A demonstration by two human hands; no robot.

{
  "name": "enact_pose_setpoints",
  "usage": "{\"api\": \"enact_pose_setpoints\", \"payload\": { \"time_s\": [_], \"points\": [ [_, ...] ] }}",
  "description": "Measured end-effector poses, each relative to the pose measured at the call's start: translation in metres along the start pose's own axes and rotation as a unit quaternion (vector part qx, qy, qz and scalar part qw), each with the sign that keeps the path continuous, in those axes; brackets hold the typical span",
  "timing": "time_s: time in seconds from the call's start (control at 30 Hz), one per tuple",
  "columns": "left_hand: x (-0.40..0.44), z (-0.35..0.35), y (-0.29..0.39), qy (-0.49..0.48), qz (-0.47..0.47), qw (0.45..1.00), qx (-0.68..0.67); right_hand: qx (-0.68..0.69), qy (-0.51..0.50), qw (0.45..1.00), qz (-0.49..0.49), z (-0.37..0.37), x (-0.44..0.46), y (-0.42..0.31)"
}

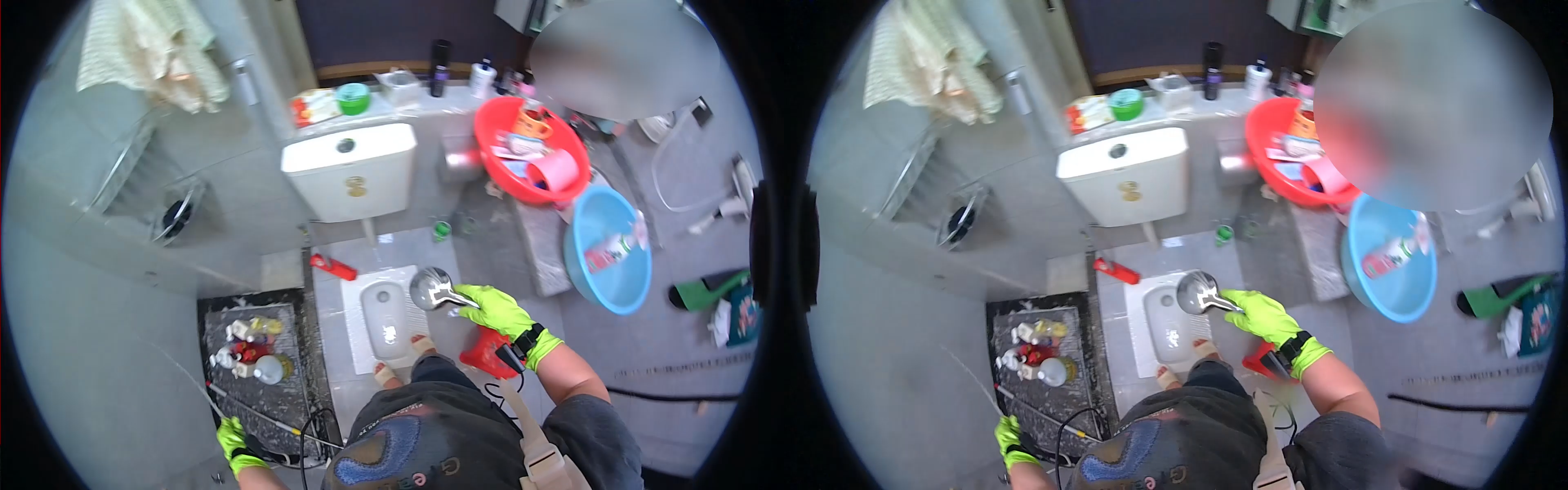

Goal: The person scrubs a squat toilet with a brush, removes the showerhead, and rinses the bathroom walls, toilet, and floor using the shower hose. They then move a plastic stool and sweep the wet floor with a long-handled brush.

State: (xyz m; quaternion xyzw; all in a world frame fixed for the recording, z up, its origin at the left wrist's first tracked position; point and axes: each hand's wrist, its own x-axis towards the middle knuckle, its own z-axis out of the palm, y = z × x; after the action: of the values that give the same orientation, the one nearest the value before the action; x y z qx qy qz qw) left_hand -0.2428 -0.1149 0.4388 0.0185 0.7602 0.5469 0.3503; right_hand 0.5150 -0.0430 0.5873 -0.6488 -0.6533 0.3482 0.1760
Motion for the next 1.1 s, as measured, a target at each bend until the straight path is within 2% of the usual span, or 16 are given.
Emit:
{"api": "enact_pose_setpoints", "payload": {
  "time_s": [0.17, 0.27, 0.33, 0.47, 0.5, 0.53, 0.57, 0.6, 0.67, 0.73, 0.83, 0.97, 1.0, 1.03, 1.07, 1.1],
  "points": [
    [0.005, 0.024, -0.115, -0.011, -0.074, 0.996, 0.050, -0.004, 0.122, 0.991, 0.052, -0.023, -0.038, 0.016],
    [-0.030, 0.048, -0.111, -0.013, -0.109, 0.988, 0.107, 0.025, 0.197, 0.972, 0.123, -0.022, -0.054, 0.046],
    [-0.028, 0.046, -0.104, -0.077, -0.125, 0.978, 0.146, 0.169, 0.267, 0.939, 0.132, -0.003, -0.061, 0.096],
    [-0.024, 0.047, -0.111, 0.026, -0.082, 0.993, 0.082, 0.349, 0.394, 0.839, 0.141, -0.006, -0.060, 0.112],
    [-0.020, 0.035, -0.104, -0.065, -0.123, 0.983, 0.122, 0.330, 0.392, 0.847, 0.143, -0.006, -0.057, 0.117],
    [-0.029, 0.034, -0.104, -0.043, -0.081, 0.985, 0.148, 0.309, 0.395, 0.853, 0.145, -0.009, -0.057, 0.123],
    [-0.026, 0.022, -0.109, -0.089, 0.047, 0.932, 0.349, 0.282, 0.387, 0.867, 0.141, -0.017, -0.058, 0.114],
    [-0.016, 0.008, -0.116, -0.132, 0.175, 0.820, 0.528, 0.254, 0.379, 0.879, 0.140, -0.023, -0.057, 0.101],
    [-0.030, 0.004, -0.117, -0.078, -0.021, 0.958, 0.276, 0.298, 0.400, 0.863, 0.082, -0.031, -0.057, 0.088],
    [-0.030, -0.005, -0.127, -0.085, -0.014, 0.945, 0.315, 0.340, 0.471, 0.812, 0.063, -0.048, -0.061, 0.063],
    [-0.030, 0.005, -0.131, -0.153, 0.056, 0.805, 0.570, 0.369, 0.454, 0.803, 0.110, -0.091, -0.081, 0.061],
    [-0.038, 0.019, -0.123, -0.189, 0.140, 0.531, 0.814, 0.409, 0.500, 0.754, 0.115, -0.125, -0.094, 0.060],
    [-0.048, 0.023, -0.121, -0.264, 0.229, 0.471, 0.810, 0.385, 0.512, 0.758, 0.126, -0.133, -0.092, 0.048],
    [-0.070, 0.038, -0.122, -0.247, 0.239, 0.518, 0.783, 0.390, 0.487, 0.775, 0.104, -0.140, -0.092, 0.069],
    [-0.081, 0.056, -0.111, -0.269, 0.203, 0.477, 0.812, 0.381, 0.480, 0.783, 0.106, -0.142, -0.093, 0.083],
    [-0.096, 0.064, -0.107, -0.243, 0.204, 0.527, 0.789, 0.364, 0.467, 0.798, 0.113, -0.144, -0.090, 0.084]
  ]
}}
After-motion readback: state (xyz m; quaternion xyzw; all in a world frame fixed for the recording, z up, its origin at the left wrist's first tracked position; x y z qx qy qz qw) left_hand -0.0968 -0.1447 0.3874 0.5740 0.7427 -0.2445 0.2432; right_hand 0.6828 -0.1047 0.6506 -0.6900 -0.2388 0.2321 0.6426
